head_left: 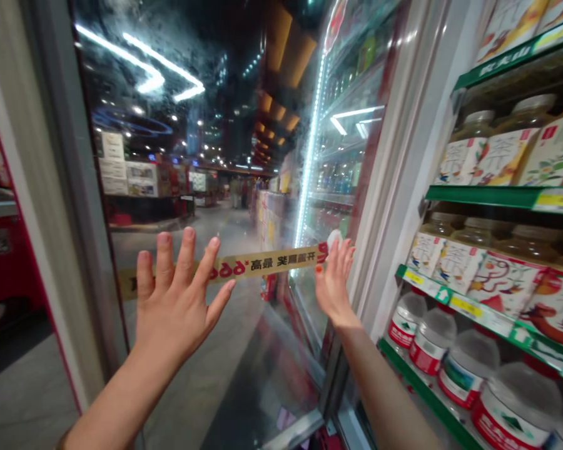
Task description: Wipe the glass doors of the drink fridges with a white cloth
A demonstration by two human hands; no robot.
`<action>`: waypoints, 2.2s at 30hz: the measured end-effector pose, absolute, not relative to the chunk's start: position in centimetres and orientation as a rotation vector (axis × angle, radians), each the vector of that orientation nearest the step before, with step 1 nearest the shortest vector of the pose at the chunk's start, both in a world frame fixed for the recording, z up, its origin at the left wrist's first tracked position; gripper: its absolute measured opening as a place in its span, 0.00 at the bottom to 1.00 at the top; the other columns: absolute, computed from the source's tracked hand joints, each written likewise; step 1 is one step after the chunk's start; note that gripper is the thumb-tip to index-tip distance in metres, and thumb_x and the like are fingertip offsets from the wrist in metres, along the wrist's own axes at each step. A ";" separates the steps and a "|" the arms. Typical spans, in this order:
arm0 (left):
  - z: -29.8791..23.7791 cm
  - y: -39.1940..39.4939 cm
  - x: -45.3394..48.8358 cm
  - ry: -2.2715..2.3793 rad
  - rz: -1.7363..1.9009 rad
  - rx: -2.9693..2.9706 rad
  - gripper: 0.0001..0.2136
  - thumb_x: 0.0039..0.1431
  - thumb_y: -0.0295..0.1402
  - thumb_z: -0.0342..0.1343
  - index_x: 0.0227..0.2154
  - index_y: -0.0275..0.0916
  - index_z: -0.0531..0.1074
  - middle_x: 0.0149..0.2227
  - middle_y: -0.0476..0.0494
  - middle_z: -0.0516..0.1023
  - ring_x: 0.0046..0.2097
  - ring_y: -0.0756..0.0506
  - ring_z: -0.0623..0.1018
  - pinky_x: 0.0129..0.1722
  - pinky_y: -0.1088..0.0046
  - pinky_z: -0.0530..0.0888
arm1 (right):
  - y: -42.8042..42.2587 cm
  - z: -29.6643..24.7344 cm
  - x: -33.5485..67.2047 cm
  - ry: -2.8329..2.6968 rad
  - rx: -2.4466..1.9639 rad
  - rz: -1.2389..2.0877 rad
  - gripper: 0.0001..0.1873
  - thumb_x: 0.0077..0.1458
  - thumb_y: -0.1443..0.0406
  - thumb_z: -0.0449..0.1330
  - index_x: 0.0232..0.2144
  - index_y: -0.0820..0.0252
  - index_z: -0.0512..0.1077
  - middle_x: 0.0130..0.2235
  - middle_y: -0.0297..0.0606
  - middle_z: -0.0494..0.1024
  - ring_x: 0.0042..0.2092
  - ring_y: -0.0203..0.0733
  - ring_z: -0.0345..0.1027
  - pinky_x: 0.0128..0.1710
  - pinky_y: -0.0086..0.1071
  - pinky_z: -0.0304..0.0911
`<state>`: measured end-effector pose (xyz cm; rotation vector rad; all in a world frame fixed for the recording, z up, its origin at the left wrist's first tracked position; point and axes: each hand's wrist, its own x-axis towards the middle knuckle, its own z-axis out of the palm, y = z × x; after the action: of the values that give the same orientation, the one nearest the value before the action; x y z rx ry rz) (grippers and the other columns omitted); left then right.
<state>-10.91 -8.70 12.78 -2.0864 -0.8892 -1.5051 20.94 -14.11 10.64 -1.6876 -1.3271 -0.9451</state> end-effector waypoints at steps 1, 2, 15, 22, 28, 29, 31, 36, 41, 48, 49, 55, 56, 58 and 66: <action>12.8 -8.5 -10.8 -0.901 -1.499 -2.068 0.41 0.73 0.50 0.56 0.80 0.57 0.42 0.83 0.51 0.35 0.83 0.33 0.35 0.81 0.41 0.35 | -13.6 12.2 20.8 -1.231 -1.684 -0.916 0.44 0.78 0.50 0.40 0.78 0.53 0.15 0.81 0.47 0.15 0.81 0.67 0.10 0.75 0.79 0.41; 12.9 -8.3 -10.8 -0.908 -1.493 -2.053 0.41 0.73 0.49 0.56 0.80 0.57 0.41 0.83 0.51 0.35 0.83 0.34 0.35 0.81 0.42 0.35 | -13.0 13.6 19.9 -1.208 -1.661 -0.917 0.44 0.78 0.49 0.39 0.78 0.54 0.14 0.81 0.48 0.15 0.81 0.66 0.07 0.75 0.79 0.40; 8.0 -6.7 -14.1 -0.968 -1.427 -2.054 0.40 0.75 0.43 0.53 0.81 0.53 0.37 0.83 0.46 0.36 0.83 0.35 0.36 0.81 0.42 0.38 | -12.4 12.1 20.5 -1.212 -1.608 -0.913 0.42 0.78 0.51 0.35 0.78 0.52 0.13 0.82 0.49 0.20 0.82 0.63 0.14 0.74 0.82 0.38; 8.0 -6.9 -13.5 -0.979 -1.489 -2.074 0.39 0.76 0.47 0.51 0.81 0.53 0.37 0.83 0.47 0.35 0.83 0.36 0.35 0.81 0.44 0.34 | -11.8 7.9 11.4 -2.011 -1.433 -1.157 0.56 0.70 0.39 0.51 0.81 0.55 0.24 0.84 0.39 0.34 0.83 0.55 0.16 0.81 0.64 0.35; 7.7 -6.5 -12.8 -0.990 -1.489 -2.100 0.45 0.72 0.53 0.56 0.80 0.53 0.35 0.83 0.44 0.35 0.83 0.33 0.36 0.80 0.42 0.33 | -12.6 11.6 20.0 -1.214 -1.668 -0.863 0.42 0.77 0.53 0.38 0.78 0.49 0.14 0.82 0.45 0.21 0.83 0.61 0.17 0.75 0.80 0.36; 7.6 -6.5 -12.7 -1.016 -1.486 -2.090 0.45 0.72 0.52 0.56 0.80 0.52 0.34 0.83 0.44 0.35 0.83 0.33 0.36 0.80 0.40 0.33 | -12.0 13.4 19.5 -1.158 -1.643 -0.837 0.41 0.78 0.53 0.36 0.78 0.47 0.13 0.82 0.44 0.20 0.83 0.61 0.16 0.75 0.81 0.34; 7.5 -6.6 -12.5 -1.056 -1.484 -2.080 0.43 0.74 0.48 0.55 0.80 0.52 0.34 0.83 0.43 0.35 0.83 0.33 0.36 0.80 0.40 0.33 | -11.1 15.0 16.5 -1.250 -1.605 -0.902 0.43 0.77 0.51 0.38 0.78 0.49 0.14 0.82 0.44 0.21 0.82 0.60 0.14 0.76 0.79 0.32; 7.6 -6.7 -12.4 -1.039 -1.502 -2.119 0.42 0.74 0.45 0.54 0.80 0.53 0.34 0.83 0.44 0.35 0.83 0.33 0.36 0.80 0.39 0.33 | -12.1 8.1 13.5 -1.881 -1.605 -1.050 0.57 0.71 0.47 0.56 0.80 0.52 0.21 0.83 0.43 0.32 0.83 0.62 0.23 0.80 0.68 0.35; 7.5 -6.3 -11.9 -1.026 -1.526 -2.107 0.43 0.74 0.46 0.54 0.80 0.51 0.33 0.83 0.43 0.34 0.83 0.33 0.36 0.79 0.38 0.33 | -12.1 12.4 19.7 -1.187 -1.705 -0.842 0.41 0.78 0.53 0.37 0.77 0.48 0.13 0.82 0.45 0.21 0.83 0.62 0.18 0.75 0.80 0.38; 6.8 -4.9 -12.0 -1.024 -1.512 -2.055 0.38 0.77 0.42 0.48 0.80 0.50 0.35 0.83 0.43 0.36 0.83 0.36 0.36 0.80 0.39 0.34 | -10.0 11.3 9.6 -2.026 -1.365 -1.183 0.44 0.75 0.54 0.52 0.81 0.47 0.31 0.82 0.31 0.47 0.83 0.48 0.28 0.82 0.58 0.31; 6.7 -4.8 -11.9 -1.021 -1.531 -2.057 0.37 0.77 0.42 0.48 0.80 0.51 0.36 0.83 0.44 0.37 0.83 0.36 0.36 0.80 0.39 0.34 | -10.4 9.4 10.0 -2.095 -1.366 -1.201 0.45 0.75 0.55 0.54 0.81 0.46 0.34 0.81 0.31 0.51 0.83 0.48 0.33 0.83 0.56 0.32; 6.9 -4.8 -11.4 -1.030 -1.528 -2.050 0.40 0.76 0.43 0.51 0.80 0.51 0.34 0.83 0.43 0.38 0.83 0.35 0.37 0.80 0.40 0.35 | -10.8 13.8 17.5 -1.337 -1.616 -1.049 0.41 0.78 0.57 0.42 0.80 0.47 0.21 0.83 0.42 0.35 0.83 0.59 0.26 0.77 0.75 0.37; 6.9 -4.9 -11.3 -1.037 -1.523 -2.042 0.40 0.76 0.43 0.51 0.80 0.50 0.33 0.83 0.42 0.38 0.83 0.36 0.36 0.80 0.40 0.35 | -10.1 15.8 16.7 -1.254 -1.602 -1.028 0.40 0.78 0.56 0.39 0.79 0.47 0.20 0.83 0.42 0.32 0.83 0.58 0.21 0.77 0.77 0.35; 7.0 -4.9 -11.4 -1.041 -1.513 -2.035 0.39 0.77 0.43 0.49 0.80 0.49 0.32 0.83 0.41 0.37 0.83 0.36 0.35 0.80 0.40 0.34 | -8.9 17.7 13.3 -1.359 -1.563 -1.072 0.40 0.78 0.54 0.40 0.80 0.48 0.21 0.83 0.39 0.33 0.83 0.55 0.20 0.78 0.73 0.31; 6.6 -3.9 -11.8 -0.934 -1.510 -2.075 0.42 0.76 0.53 0.44 0.80 0.39 0.32 0.82 0.34 0.41 0.83 0.37 0.35 0.80 0.44 0.33 | -12.0 5.7 14.6 -1.732 -1.521 -1.071 0.44 0.75 0.56 0.50 0.82 0.48 0.33 0.80 0.42 0.55 0.82 0.56 0.38 0.81 0.66 0.36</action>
<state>-11.76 -3.86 6.61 -2.0750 -0.9339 -1.5104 14.59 -12.00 5.69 -1.5213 -1.7321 -1.0705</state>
